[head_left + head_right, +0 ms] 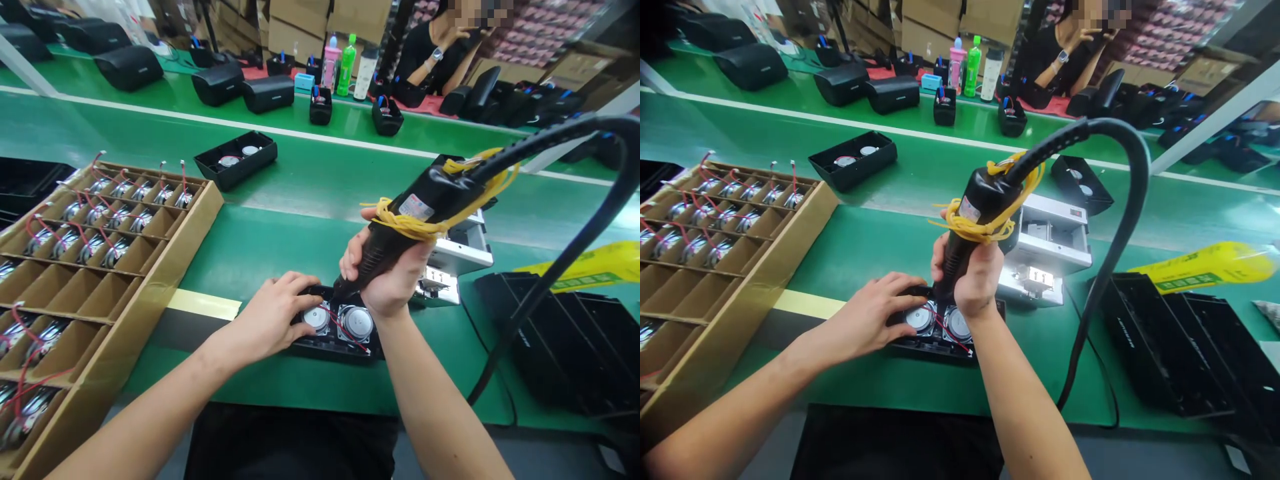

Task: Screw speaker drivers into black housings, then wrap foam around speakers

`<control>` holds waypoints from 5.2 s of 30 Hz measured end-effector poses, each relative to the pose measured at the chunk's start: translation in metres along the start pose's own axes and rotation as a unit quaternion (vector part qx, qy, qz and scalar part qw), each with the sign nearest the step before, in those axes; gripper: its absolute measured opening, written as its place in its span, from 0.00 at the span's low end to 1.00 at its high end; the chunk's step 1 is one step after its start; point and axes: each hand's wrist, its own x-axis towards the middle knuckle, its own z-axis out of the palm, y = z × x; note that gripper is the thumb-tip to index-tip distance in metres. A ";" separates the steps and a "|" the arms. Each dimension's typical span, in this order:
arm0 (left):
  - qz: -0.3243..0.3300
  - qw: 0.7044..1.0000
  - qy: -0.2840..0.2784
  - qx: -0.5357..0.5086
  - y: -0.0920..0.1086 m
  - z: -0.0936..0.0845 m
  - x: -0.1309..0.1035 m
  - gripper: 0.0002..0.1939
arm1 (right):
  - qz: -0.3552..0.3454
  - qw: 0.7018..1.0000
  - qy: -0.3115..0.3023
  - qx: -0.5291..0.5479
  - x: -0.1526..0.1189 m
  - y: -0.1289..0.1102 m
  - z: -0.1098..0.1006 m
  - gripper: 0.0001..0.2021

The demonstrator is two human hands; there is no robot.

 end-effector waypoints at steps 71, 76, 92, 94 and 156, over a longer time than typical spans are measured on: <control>-0.013 1.000 -0.010 -0.026 0.002 -0.002 0.001 0.22 | 0.018 0.999 -0.034 0.017 -0.009 0.006 -0.006 0.32; -0.014 0.999 -0.013 -0.033 0.002 -0.003 0.002 0.22 | 0.018 1.000 -0.023 -0.003 -0.009 0.003 -0.005 0.33; -0.008 0.999 -0.026 -0.016 0.001 -0.005 0.003 0.22 | 0.043 0.998 -0.047 -0.017 -0.012 0.011 -0.003 0.34; -0.007 1.000 -0.027 -0.012 0.001 -0.005 0.003 0.23 | 0.055 0.997 -0.059 -0.019 -0.014 0.014 -0.003 0.35; -0.022 0.993 0.114 0.017 0.011 0.031 -0.063 0.27 | -0.144 0.956 0.136 -0.218 -0.001 -0.126 -0.068 0.39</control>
